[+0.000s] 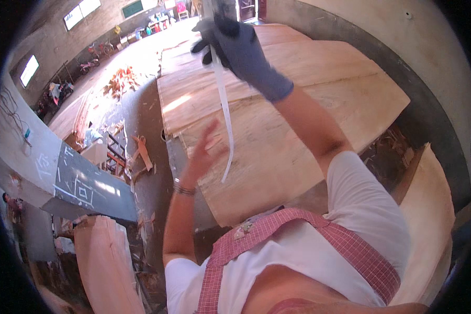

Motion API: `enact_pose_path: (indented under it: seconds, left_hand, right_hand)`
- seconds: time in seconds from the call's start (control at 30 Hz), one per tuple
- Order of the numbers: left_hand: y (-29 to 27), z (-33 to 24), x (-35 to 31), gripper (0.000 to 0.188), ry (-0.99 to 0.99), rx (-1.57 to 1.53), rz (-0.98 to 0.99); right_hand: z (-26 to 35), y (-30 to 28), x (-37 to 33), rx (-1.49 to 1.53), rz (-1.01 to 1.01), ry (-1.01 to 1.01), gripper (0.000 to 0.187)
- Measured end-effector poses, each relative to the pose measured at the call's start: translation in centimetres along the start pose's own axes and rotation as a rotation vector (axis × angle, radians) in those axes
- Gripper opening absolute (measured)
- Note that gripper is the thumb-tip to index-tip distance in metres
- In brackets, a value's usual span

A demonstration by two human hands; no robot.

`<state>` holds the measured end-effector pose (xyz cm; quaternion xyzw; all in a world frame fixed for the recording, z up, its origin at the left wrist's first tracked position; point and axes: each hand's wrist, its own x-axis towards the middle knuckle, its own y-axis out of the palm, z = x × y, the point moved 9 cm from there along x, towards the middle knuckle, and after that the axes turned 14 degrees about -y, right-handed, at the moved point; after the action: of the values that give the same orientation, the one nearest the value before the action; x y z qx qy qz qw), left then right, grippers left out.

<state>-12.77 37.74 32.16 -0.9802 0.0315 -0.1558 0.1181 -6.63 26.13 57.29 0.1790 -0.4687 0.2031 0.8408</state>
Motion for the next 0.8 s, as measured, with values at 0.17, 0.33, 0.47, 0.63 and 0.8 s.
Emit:
enact_pose_path:
  seconds: [0.17,0.33,0.47,0.63,0.8]
  left_hand:
    - [-1.7,-11.7,3.0,0.055,-0.01,-0.587,0.124]
    - [-0.2,-11.6,1.9,0.051,-0.158,-0.421,-0.072]
    - [-2.8,-8.5,-1.6,0.041,-0.222,-0.624,-0.191]
    - [-11.0,4.0,-8.8,0.027,-0.583,-0.585,0.108]
    - [-19.6,10.4,-13.5,0.015,-0.772,-0.374,0.394]
  right_hand:
    - [-2.7,0.8,-12.1,-0.025,0.149,0.273,0.019]
    - [-0.3,2.4,-15.9,-0.596,0.228,-0.257,0.012]
    - [-4.3,5.4,-20.3,-0.427,0.08,0.006,0.021]
    - [-10.6,13.0,-26.5,-0.03,0.198,0.633,0.049]
    - [-16.4,23.7,-29.9,-0.125,0.387,0.424,0.07]
